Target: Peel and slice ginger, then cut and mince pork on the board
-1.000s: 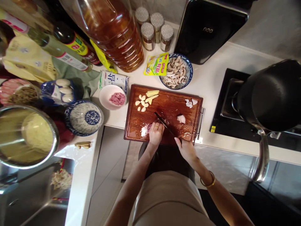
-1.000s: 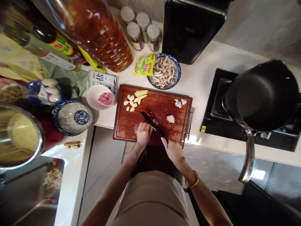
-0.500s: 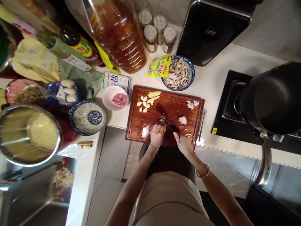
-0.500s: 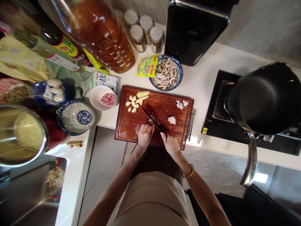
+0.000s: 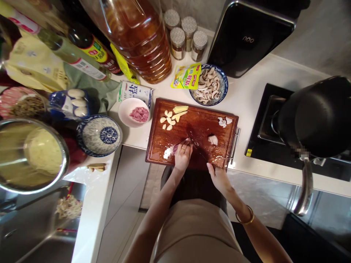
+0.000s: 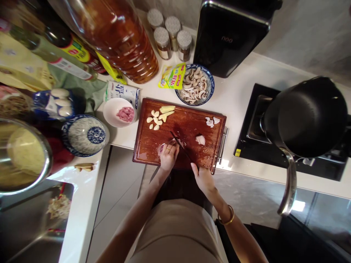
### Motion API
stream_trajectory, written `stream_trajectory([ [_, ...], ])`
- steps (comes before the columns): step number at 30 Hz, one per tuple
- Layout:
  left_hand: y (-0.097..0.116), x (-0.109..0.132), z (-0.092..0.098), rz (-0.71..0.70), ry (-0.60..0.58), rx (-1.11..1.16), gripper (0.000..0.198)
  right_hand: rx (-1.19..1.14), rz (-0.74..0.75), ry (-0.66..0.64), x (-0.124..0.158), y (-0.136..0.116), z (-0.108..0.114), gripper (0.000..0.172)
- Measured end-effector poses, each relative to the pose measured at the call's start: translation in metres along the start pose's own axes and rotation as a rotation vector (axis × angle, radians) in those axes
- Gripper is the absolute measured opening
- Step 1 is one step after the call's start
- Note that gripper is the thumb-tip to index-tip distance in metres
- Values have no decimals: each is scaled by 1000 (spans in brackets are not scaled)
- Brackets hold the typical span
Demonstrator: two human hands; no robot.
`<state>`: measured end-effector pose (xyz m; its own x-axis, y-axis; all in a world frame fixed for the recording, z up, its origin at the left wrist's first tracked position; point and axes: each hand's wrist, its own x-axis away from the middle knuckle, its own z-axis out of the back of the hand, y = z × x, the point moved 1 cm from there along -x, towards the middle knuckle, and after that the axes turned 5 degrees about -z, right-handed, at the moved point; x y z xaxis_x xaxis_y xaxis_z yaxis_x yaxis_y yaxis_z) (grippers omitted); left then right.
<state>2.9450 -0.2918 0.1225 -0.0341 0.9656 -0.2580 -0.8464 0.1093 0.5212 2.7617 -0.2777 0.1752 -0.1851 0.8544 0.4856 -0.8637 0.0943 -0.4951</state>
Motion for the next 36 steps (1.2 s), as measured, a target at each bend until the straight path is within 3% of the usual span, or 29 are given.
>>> stream_trajectory([
  [10,0,-2,1,-14,-28,-23,18,33,-36,-56,-18,-11,-1,49],
  [15,-1,-6,3,27,5,-23,17,43,-48,-70,-8,2,0,51],
  [21,-2,-1,3,9,-28,-32,13,133,-92,-95,-21,-5,-14,52],
  [25,-4,4,4,-8,-17,-10,18,8,-39,-5,-29,-1,-16,50],
  [28,-5,7,3,-28,5,5,22,-95,-6,59,-26,6,-10,51],
  [36,-5,8,2,-7,13,2,21,-46,48,32,-6,-7,-9,47],
])
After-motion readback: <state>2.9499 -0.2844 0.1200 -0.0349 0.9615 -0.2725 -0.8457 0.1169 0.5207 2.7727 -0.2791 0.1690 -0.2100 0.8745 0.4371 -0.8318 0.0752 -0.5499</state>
